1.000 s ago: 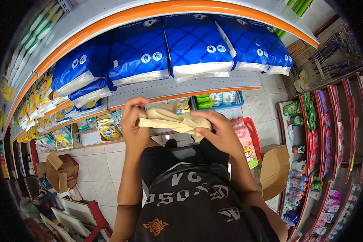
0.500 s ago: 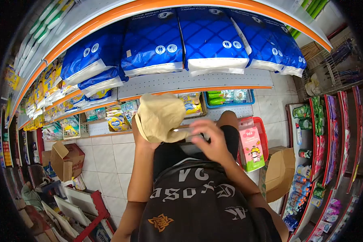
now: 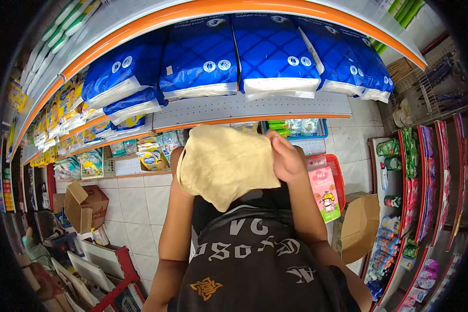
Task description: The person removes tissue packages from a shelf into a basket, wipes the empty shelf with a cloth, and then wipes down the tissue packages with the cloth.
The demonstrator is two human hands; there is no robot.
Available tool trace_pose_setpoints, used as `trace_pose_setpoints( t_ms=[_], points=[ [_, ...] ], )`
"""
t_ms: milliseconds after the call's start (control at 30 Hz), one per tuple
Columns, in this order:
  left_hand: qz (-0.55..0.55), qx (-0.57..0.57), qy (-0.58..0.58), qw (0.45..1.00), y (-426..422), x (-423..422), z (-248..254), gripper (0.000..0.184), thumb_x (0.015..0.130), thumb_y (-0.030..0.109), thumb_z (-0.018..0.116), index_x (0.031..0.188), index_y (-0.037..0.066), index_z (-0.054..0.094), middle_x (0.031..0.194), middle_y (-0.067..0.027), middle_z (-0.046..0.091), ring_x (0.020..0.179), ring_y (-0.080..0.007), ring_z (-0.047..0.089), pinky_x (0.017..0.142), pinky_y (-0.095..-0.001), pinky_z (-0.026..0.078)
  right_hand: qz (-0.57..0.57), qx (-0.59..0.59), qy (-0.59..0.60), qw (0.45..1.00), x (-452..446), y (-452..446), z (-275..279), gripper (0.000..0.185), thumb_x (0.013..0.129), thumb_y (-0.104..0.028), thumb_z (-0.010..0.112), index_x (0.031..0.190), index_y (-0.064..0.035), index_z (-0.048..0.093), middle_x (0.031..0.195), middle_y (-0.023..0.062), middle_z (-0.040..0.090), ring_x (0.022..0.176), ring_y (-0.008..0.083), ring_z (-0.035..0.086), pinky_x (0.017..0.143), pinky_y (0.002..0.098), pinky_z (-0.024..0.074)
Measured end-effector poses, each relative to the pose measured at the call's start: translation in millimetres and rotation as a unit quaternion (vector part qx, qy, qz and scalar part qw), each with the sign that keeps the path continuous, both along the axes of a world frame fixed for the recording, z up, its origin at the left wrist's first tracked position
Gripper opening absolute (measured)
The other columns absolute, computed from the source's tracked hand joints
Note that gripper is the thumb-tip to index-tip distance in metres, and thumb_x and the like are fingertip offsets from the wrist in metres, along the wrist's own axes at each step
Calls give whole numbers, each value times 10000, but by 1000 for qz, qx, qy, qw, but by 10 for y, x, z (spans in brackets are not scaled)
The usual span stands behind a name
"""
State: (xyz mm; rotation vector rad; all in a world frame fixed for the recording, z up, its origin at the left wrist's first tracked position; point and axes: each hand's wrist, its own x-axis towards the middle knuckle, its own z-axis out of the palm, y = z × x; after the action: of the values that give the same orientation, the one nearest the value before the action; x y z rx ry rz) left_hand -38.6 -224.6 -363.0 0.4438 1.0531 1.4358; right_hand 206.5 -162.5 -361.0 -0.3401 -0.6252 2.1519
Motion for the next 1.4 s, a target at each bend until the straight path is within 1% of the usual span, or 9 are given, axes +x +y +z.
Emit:
trace_pose_setpoints(
  t_ms=[267,400,533,633,933,1100,1167,1267,1400],
  points=[
    [-155,-103,-347,919,27,-3,-118,426,937,229,436,1329,68,388,1280,-134,510,1101,-272,559,887,-438,498,-133,47,-130,982,177,-122,337,145,877,-12,568,997,-46,495,961,56,588,899,116,566,809,264,458],
    [-118,-93,-228,962,-11,151,-178,588,944,231,436,1443,188,128,1329,-122,443,1138,-281,532,935,-430,466,-190,94,-188,959,332,-200,208,211,833,57,594,1004,-32,508,967,69,586,907,123,563,806,252,451],
    [-137,-34,-88,986,-69,460,-241,647,885,64,569,1410,204,218,1046,-72,561,989,-178,575,848,-348,502,-184,207,-333,901,384,-251,422,140,834,58,597,960,-1,580,924,48,563,848,96,550,755,216,430],
    [-131,-77,-15,988,-45,540,-467,394,890,61,570,1252,119,424,910,-47,613,881,-134,609,735,-296,512,-178,270,-407,854,460,-154,584,120,835,53,599,944,5,616,905,31,553,811,77,541,720,201,424],
    [-36,-10,-84,996,-10,497,-315,307,913,67,519,1209,56,437,1066,-90,597,920,-147,606,805,-280,482,-152,195,-468,848,705,-63,464,255,826,75,581,1068,8,624,970,52,592,928,114,592,797,220,458],
    [-66,74,64,993,27,390,-161,560,818,-68,592,1306,50,345,1080,-98,597,937,-130,599,830,-266,475,-154,234,-490,825,705,-67,347,302,809,78,586,1102,11,621,994,73,607,883,131,612,776,226,479],
    [-82,60,101,990,71,322,-134,570,787,-96,612,1284,31,362,1064,-101,599,919,-130,605,796,-247,489,-171,325,-611,702,673,-49,359,314,772,84,613,1059,-38,652,901,79,603,759,126,597,678,221,477],
    [-98,50,160,981,184,274,-57,536,779,-89,628,1247,16,389,1024,-103,604,889,-131,610,768,-242,501,-175,378,-642,644,691,26,215,294,765,58,624,1030,-60,667,884,108,627,734,149,603,667,246,481],
    [-94,9,281,955,263,255,133,497,743,-14,708,1154,12,430,971,-111,607,796,-129,621,676,-230,491,-174,336,-614,693,714,88,117,270,780,36,623,1038,-35,657,943,107,644,766,148,608,693,260,485]
  ],
)
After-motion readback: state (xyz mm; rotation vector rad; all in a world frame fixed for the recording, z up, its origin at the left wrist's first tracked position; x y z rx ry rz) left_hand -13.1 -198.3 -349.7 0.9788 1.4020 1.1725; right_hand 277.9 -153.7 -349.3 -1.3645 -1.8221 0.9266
